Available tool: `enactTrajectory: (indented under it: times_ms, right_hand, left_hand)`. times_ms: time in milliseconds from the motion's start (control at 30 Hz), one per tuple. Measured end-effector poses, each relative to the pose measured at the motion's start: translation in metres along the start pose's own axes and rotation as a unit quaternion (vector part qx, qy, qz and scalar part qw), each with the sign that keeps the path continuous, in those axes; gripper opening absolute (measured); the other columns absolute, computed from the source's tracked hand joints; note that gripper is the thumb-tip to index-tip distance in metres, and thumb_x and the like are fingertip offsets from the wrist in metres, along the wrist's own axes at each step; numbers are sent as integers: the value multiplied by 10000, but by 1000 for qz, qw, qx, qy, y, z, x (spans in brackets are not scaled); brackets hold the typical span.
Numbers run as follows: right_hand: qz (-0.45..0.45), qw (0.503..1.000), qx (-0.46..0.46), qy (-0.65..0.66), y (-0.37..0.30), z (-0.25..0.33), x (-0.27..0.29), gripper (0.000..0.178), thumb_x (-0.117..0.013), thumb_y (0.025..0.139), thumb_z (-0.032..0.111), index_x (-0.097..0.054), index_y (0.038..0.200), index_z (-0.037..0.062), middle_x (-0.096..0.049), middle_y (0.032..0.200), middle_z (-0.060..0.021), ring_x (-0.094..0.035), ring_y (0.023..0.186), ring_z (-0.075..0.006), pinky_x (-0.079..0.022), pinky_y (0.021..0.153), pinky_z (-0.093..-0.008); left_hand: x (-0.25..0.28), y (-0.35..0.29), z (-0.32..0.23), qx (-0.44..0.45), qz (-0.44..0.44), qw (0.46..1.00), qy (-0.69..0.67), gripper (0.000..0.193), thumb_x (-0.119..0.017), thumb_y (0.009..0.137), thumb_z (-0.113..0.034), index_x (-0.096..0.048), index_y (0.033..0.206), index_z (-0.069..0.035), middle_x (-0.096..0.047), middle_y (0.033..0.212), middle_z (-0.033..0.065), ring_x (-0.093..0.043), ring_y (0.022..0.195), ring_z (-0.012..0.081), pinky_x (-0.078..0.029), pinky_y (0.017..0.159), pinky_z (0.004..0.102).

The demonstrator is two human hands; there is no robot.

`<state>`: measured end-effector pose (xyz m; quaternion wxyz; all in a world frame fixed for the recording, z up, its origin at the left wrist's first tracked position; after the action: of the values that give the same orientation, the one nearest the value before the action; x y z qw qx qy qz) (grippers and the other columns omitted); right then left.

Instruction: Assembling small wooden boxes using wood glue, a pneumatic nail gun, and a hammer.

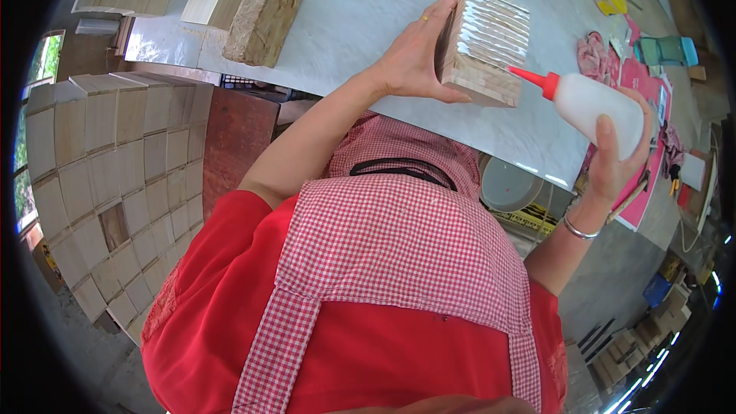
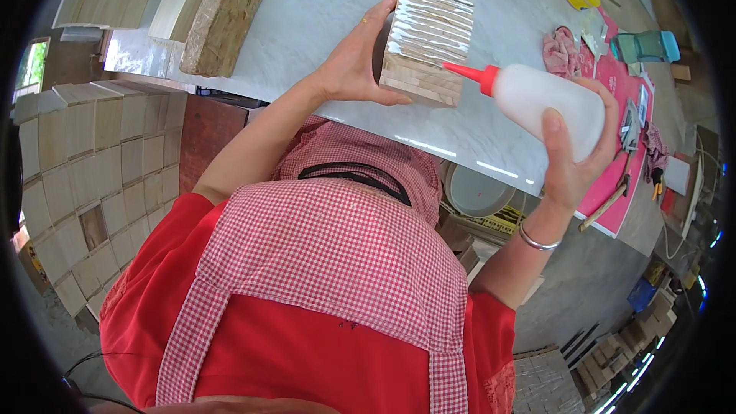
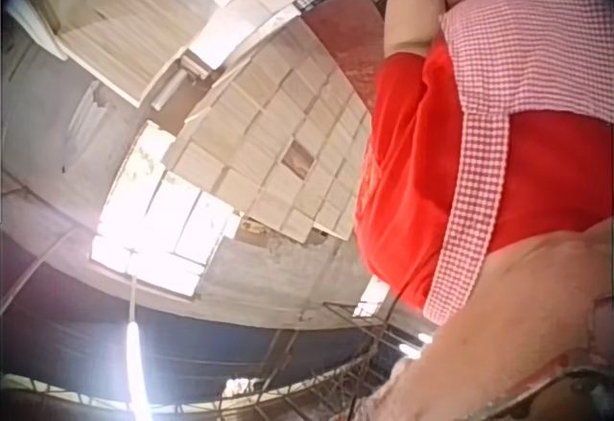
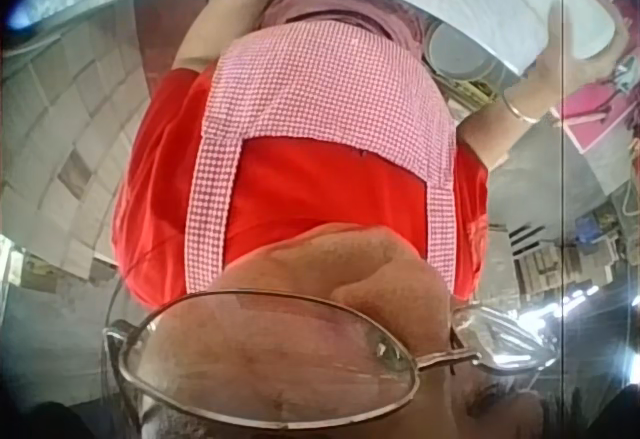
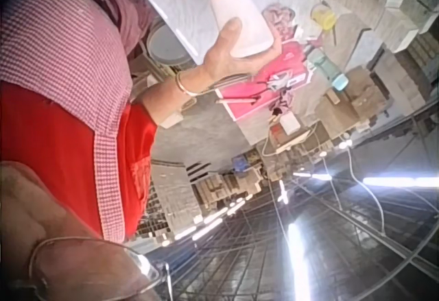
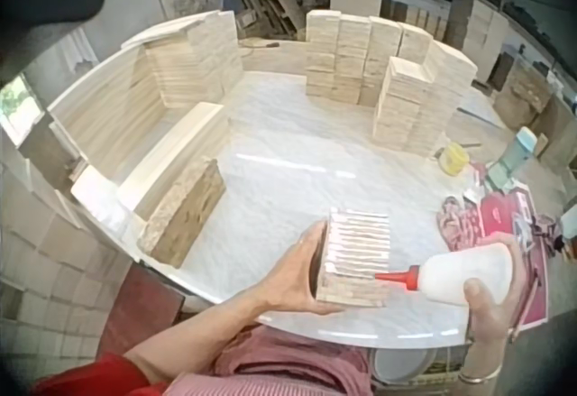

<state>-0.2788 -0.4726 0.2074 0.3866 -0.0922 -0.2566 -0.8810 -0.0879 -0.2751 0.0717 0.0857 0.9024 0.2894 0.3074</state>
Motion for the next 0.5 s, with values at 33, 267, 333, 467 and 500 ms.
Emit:
enactTrajectory:
  times_ms: [33,267,333,467,500]
  right_hand:
    - [8,1000,10,2,1,3,-10,486,-803,783,156,-575,1188,17,-614,1103,-69,-592,1010,-158,-481,884,-294]
    - [51,998,32,15,6,9,-53,492,-807,775,147,-573,1190,21,-616,1085,-66,-598,977,-153,-481,875,-291]
    - [54,998,42,9,7,11,-55,495,-807,772,141,-572,1191,23,-617,1079,-65,-600,971,-154,-480,874,-291]
    - [67,998,17,9,6,11,-44,486,-803,784,144,-570,1192,18,-617,1078,-64,-596,975,-153,-479,878,-290]
    - [67,998,16,9,5,11,-39,486,-803,784,144,-570,1192,18,-617,1078,-64,-596,975,-153,-479,878,-290]
  left_hand:
    - [0,0,0,-1,0,1000,2,1398,-911,510,-479,-102,1533,25,-284,1530,268,-354,1387,427,-343,1143,451]
    - [0,1,0,6,-3,1000,-12,1382,-921,502,-437,-121,1537,5,-307,1519,253,-371,1380,418,-347,1146,446]
    - [-1,2,-1,3,1,1000,-9,1394,-912,506,-478,-113,1530,31,-300,1515,276,-377,1366,439,-356,1135,452]
    - [0,1,-1,7,2,1000,-9,1395,-912,510,-480,-109,1532,27,-294,1521,270,-368,1372,438,-351,1140,451]
    - [0,0,-1,6,-2,1000,-12,1380,-920,507,-440,-117,1539,1,-302,1524,250,-362,1386,417,-344,1149,446]
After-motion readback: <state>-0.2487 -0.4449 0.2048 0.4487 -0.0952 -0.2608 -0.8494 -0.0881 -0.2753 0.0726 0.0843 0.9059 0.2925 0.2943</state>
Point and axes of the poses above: each hand's wrist, its own y-axis towards the middle knuckle, its own x-axis out of the back of the hand, z = x × y, the point moved 8 cm from there along y, towards the middle knuckle
